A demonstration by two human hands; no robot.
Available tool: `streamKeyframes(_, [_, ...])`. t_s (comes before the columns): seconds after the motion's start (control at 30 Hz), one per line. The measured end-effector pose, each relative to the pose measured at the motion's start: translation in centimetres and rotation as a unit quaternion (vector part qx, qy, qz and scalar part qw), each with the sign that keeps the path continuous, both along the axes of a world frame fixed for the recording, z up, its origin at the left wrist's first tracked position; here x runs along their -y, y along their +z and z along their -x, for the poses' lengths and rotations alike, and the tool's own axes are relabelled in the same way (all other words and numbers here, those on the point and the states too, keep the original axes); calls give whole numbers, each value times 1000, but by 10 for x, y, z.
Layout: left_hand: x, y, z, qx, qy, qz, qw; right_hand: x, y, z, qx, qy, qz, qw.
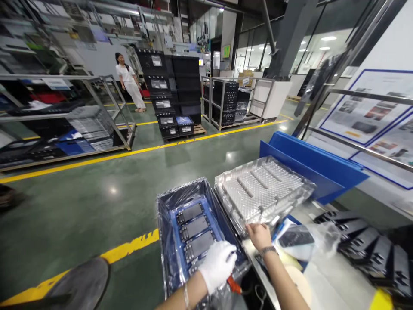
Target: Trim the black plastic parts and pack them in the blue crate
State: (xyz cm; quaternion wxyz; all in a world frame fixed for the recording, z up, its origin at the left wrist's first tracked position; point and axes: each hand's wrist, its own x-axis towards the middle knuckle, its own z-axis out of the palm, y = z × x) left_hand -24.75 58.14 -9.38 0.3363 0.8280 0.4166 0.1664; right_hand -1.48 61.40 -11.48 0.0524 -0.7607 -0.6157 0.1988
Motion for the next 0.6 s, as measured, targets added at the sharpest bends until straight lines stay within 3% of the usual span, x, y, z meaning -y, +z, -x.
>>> streamKeyframes(0.17, [-16,9,-41,17,-10,-26,999,-11,6,-8,-10,-19,56,998])
streamKeyframes(0.33, [-33,15,-62,41,22,-23,999,-14,15,-19,-63,-9,94,994])
streamKeyframes(0.6, [-27,-12,-66,60,23,-36,997,-18,12,-22,-84,-45,104,990])
